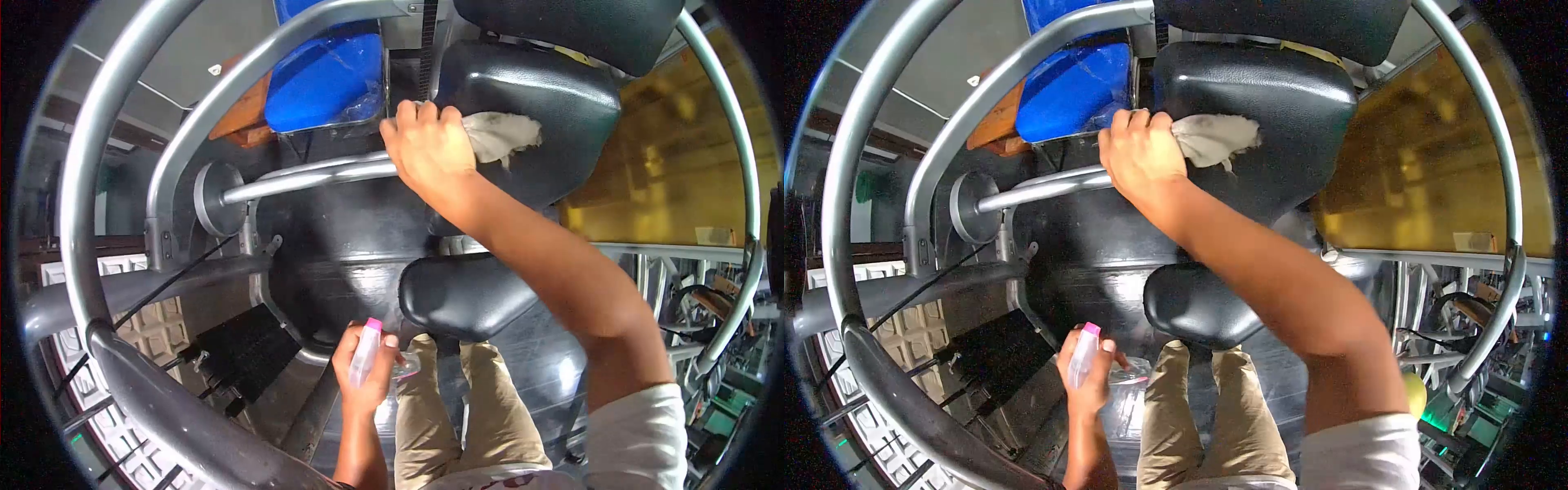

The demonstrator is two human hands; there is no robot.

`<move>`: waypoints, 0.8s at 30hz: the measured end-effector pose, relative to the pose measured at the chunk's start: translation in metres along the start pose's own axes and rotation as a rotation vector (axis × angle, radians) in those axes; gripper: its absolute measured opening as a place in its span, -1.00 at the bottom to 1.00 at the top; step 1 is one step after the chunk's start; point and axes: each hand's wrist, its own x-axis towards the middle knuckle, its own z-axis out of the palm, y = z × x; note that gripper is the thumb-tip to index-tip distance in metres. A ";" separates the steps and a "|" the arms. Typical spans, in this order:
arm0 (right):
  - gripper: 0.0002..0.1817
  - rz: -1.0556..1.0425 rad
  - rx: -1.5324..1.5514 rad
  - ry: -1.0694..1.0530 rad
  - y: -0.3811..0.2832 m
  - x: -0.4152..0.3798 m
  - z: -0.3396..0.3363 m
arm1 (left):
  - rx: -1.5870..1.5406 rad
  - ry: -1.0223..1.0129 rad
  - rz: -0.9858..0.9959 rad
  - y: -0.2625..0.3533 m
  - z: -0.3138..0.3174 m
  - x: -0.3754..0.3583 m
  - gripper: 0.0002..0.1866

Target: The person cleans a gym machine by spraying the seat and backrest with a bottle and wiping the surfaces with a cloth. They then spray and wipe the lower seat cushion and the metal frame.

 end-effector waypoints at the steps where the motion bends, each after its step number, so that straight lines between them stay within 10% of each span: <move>1: -0.79 -0.031 0.004 -0.022 -0.009 0.001 0.006 | -0.018 0.016 -0.030 0.002 -0.002 -0.001 -0.84; 14: -0.54 -0.637 -0.419 -0.093 -0.056 -0.101 0.170 | 0.018 0.017 -0.010 -0.015 -0.041 -0.016 -0.82; 20: -0.48 -0.392 -0.155 -0.628 -0.060 -0.097 0.122 | -0.003 -0.002 0.009 -0.009 -0.039 -0.015 -0.84; 24: -0.58 -0.343 -0.272 -0.113 -0.028 -0.077 0.062 | -0.014 -0.011 -0.044 -0.012 -0.033 -0.011 -0.84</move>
